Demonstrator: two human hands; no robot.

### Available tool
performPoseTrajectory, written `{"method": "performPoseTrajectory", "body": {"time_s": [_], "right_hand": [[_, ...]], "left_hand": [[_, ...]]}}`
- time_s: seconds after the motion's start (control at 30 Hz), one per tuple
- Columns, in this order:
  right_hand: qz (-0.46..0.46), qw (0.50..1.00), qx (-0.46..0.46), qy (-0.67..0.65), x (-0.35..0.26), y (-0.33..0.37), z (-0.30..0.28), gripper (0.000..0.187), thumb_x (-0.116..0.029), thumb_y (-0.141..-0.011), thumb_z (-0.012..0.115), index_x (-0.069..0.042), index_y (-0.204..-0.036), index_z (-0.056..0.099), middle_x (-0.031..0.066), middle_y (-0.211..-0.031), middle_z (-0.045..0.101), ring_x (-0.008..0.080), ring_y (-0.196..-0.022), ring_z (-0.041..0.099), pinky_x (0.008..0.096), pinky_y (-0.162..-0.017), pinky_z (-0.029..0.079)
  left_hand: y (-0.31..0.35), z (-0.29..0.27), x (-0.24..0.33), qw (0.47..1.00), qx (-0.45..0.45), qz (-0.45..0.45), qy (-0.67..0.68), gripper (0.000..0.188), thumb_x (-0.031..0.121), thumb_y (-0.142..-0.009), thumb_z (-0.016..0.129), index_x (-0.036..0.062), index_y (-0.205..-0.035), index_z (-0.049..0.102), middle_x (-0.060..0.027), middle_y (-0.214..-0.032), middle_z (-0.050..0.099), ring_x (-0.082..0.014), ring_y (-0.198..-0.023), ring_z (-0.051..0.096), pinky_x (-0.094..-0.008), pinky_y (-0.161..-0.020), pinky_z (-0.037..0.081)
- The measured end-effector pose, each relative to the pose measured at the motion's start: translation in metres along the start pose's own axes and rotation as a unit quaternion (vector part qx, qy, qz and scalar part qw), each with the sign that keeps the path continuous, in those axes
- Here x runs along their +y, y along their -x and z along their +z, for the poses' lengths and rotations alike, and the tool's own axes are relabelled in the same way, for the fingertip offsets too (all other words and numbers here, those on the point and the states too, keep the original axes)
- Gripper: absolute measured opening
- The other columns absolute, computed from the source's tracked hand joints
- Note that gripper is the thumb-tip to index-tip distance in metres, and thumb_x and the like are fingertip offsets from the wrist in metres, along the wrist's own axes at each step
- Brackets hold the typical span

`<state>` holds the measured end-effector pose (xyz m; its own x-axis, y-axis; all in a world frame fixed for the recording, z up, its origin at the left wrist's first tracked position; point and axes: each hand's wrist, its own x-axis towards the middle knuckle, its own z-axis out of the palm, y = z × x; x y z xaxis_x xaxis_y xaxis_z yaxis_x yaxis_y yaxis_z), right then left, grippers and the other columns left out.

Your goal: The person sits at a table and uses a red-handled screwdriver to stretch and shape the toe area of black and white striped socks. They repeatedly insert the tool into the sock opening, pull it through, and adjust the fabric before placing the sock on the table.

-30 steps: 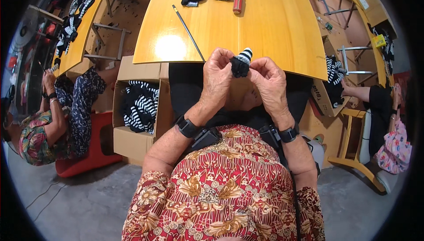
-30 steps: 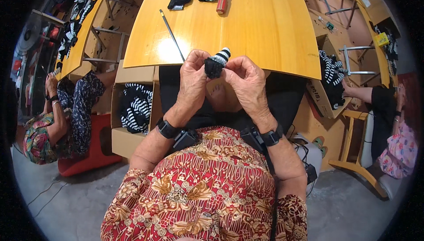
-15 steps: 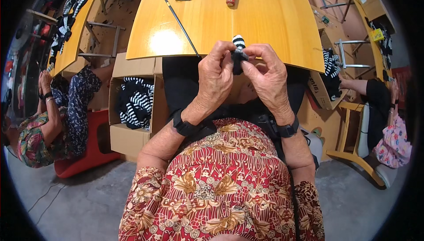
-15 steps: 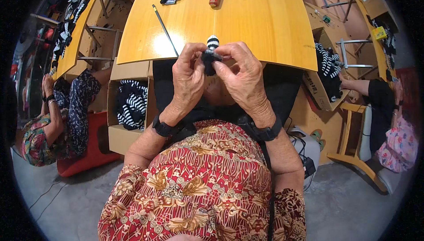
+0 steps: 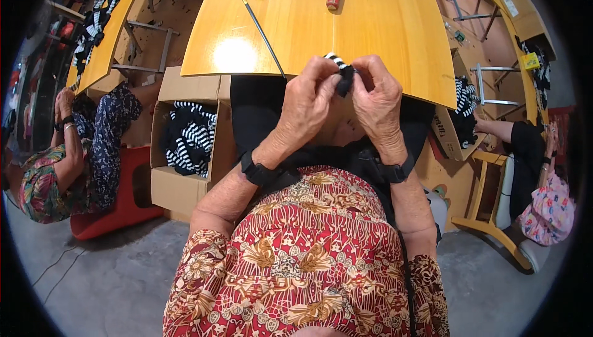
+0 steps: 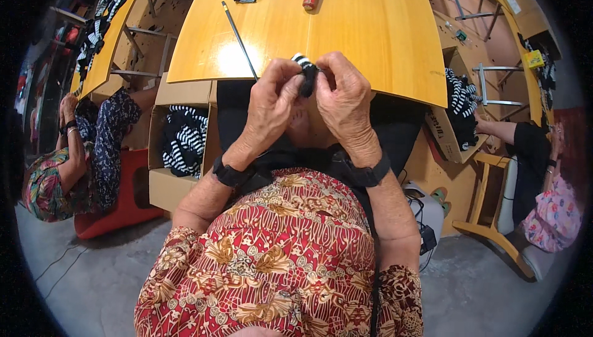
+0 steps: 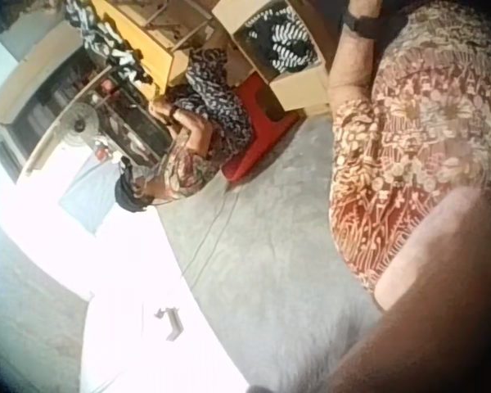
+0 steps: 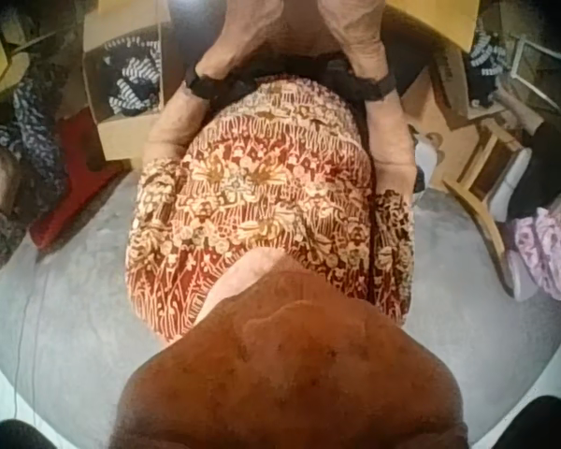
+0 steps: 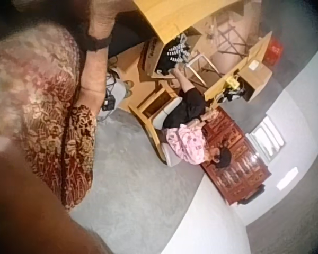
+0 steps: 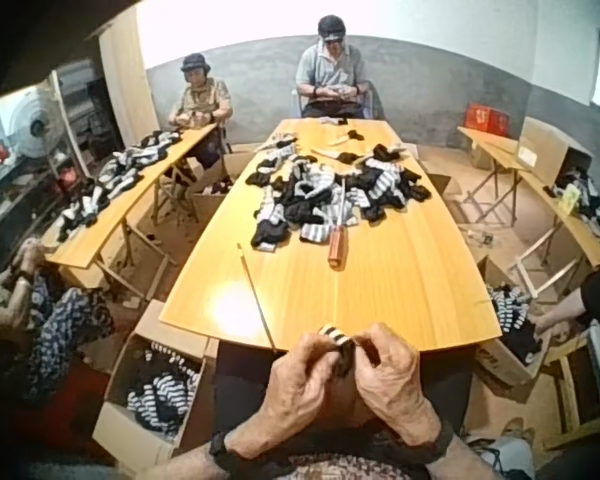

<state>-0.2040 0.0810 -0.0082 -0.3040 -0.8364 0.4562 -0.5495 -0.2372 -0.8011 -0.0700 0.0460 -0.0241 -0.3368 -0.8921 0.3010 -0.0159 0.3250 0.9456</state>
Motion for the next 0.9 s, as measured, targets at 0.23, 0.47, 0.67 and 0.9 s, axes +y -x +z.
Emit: {"method": "performPoseTrajectory", "body": {"time_s": [0.23, 0.47, 0.67, 0.9], "right_hand": [[0.075, 0.987, -0.074, -0.125, -0.006, 0.007, -0.002, 0.006, 0.002, -0.085, 0.060, -0.002, -0.089, 0.057, 0.0017, -0.072, 0.058, 0.0087, -0.066, 0.057, 0.0261, -0.059, 0.048], [0.082, 0.977, -0.136, -0.144, -0.019, 0.009, -0.013, 0.005, 0.000, -0.087, 0.060, -0.001, -0.087, 0.055, 0.0012, -0.070, 0.056, 0.0084, -0.063, 0.053, 0.0262, -0.056, 0.044], [-0.229, 0.964, -0.127, 0.051, -0.024, 0.018, -0.007, 0.021, 0.011, -0.070, 0.060, -0.001, -0.087, 0.055, 0.0154, -0.076, 0.054, 0.0358, -0.072, 0.056, 0.0407, -0.062, 0.047], [0.069, 0.983, -0.117, -0.127, -0.016, 0.008, -0.005, 0.017, 0.002, -0.081, 0.066, -0.002, -0.097, 0.061, 0.0048, -0.082, 0.061, 0.0143, -0.074, 0.061, 0.0276, -0.065, 0.050]], "left_hand": [[-0.005, -0.026, 0.005, 0.949, -0.110, -0.181, 0.232, 0.020, 0.010, -0.088, 0.068, 0.0075, -0.104, 0.055, -0.0004, -0.090, 0.061, -0.0058, -0.082, 0.056, -0.0196, -0.067, 0.049], [0.002, -0.019, 0.005, 0.978, -0.026, -0.096, 0.182, 0.009, 0.000, -0.084, 0.062, 0.0032, -0.091, 0.057, 0.0023, -0.076, 0.059, -0.0033, -0.068, 0.053, -0.0192, -0.059, 0.043], [0.004, -0.011, -0.007, 0.993, 0.016, -0.082, 0.089, 0.007, -0.004, -0.079, 0.054, 0.0014, -0.083, 0.055, 0.0028, -0.069, 0.055, -0.0022, -0.059, 0.047, -0.0229, -0.051, 0.040], [0.000, -0.016, -0.007, 0.945, 0.037, -0.188, 0.264, 0.007, 0.002, -0.091, 0.052, 0.0008, -0.097, 0.049, -0.0067, -0.075, 0.064, -0.0102, -0.061, 0.063, -0.0207, -0.053, 0.051]]}}
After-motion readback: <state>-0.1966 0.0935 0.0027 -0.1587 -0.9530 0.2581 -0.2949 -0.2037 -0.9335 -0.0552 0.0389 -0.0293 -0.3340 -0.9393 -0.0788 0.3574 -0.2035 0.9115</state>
